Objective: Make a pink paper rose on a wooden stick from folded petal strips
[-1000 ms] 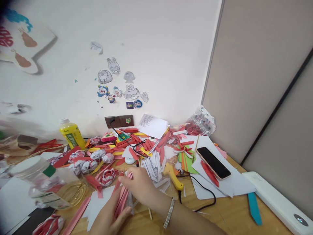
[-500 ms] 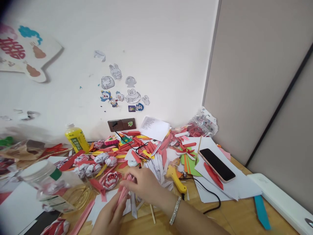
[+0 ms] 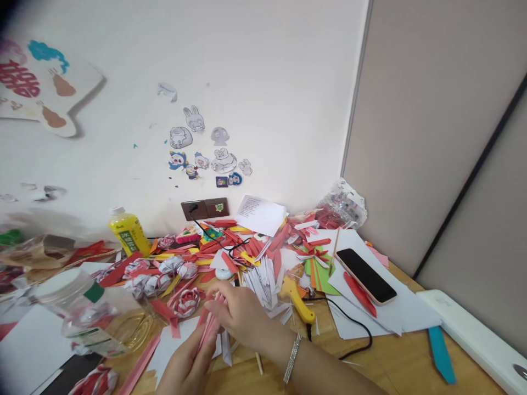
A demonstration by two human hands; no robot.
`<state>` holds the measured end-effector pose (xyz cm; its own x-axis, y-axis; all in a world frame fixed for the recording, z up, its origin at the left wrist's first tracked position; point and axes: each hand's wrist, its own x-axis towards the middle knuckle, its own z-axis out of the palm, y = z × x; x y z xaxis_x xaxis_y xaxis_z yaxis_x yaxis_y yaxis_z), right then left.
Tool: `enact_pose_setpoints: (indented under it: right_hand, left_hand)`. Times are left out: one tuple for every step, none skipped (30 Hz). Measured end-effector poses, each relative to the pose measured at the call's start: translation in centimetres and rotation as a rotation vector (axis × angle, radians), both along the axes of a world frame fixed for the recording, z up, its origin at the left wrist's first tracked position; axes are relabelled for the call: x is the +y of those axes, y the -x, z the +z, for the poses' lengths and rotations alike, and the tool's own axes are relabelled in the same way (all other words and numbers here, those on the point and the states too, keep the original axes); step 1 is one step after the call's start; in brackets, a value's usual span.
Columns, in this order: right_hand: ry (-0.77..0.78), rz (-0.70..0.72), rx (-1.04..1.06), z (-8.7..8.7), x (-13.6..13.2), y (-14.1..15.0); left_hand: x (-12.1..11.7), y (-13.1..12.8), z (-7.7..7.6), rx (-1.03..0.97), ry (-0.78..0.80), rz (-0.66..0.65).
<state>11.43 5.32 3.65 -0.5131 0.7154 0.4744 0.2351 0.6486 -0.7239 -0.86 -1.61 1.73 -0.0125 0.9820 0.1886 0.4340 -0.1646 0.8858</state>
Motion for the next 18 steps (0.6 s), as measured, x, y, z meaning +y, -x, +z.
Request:
enact_pose_setpoints:
  right_hand:
    - [0.006,0.007,0.019,-0.1,0.0,0.0]
    - [0.01,0.004,0.035,-0.2,0.0,0.0]
    - [0.013,-0.005,0.046,-0.3,-0.1,0.0]
    - [0.011,-0.017,0.054,-0.5,-0.1,0.0]
    - [0.006,-0.031,0.056,-0.6,-0.1,0.0]
    - [0.001,-0.045,0.05,-0.7,-0.1,0.0]
    - [-0.003,-0.064,0.04,-0.9,-0.1,0.1]
    - [-0.007,-0.088,0.023,-0.9,-0.1,0.2]
    - [-0.013,-0.114,0.001,-1.0,-0.2,0.3]
    - [-0.019,-0.139,-0.027,-1.0,-0.3,0.4]
    - [-0.028,-0.16,-0.057,-1.0,-0.4,0.5]
    - [-0.042,-0.175,-0.087,-1.0,-0.5,0.7]
    - [-0.064,-0.186,-0.116,-0.9,-0.7,0.8]
    - [-0.089,-0.196,-0.143,-0.7,-0.9,0.9]
    - [-0.11,-0.211,-0.165,-0.6,-1.1,1.0]
    - [-0.126,-0.224,-0.182,-0.4,-1.2,1.1]
    - [-0.135,-0.235,-0.191,-0.2,-1.4,1.1]
    - [-0.133,-0.239,-0.193,0.1,-1.5,1.1]
  left_hand:
    - [0.0,0.0,0.0,0.019,0.011,-0.015]
    - [-0.1,0.0,-0.1,0.043,0.025,-0.03]
    - [-0.1,0.0,-0.1,0.065,0.034,-0.042]
    - [-0.2,-0.1,-0.2,0.079,0.034,-0.043]
    - [-0.2,-0.1,-0.2,0.08,0.022,-0.027]
    - [-0.3,-0.2,-0.3,0.067,0.004,0.006]
    - [-0.3,-0.2,-0.4,0.051,-0.014,0.044]
    - [-0.4,-0.2,-0.4,0.046,-0.025,0.069]
    - [-0.4,-0.1,-0.5,0.058,-0.026,0.074]
    - [-0.4,0.0,-0.6,0.089,-0.015,0.061]
    - [-0.4,0.1,-0.6,0.137,0.004,0.036]
    - [-0.4,0.2,-0.7,0.192,0.025,0.015]
    - [-0.4,0.3,-0.7,0.24,0.037,0.008]
    - [-0.4,0.4,-0.8,0.274,0.041,0.017]
    - [-0.3,0.4,-0.8,0.287,0.034,0.03]
    - [-0.3,0.4,-0.8,0.28,0.021,0.034]
    - [-0.2,0.3,-0.7,0.253,0.003,0.03]
    - [-0.2,0.3,-0.7,0.212,-0.011,0.022]
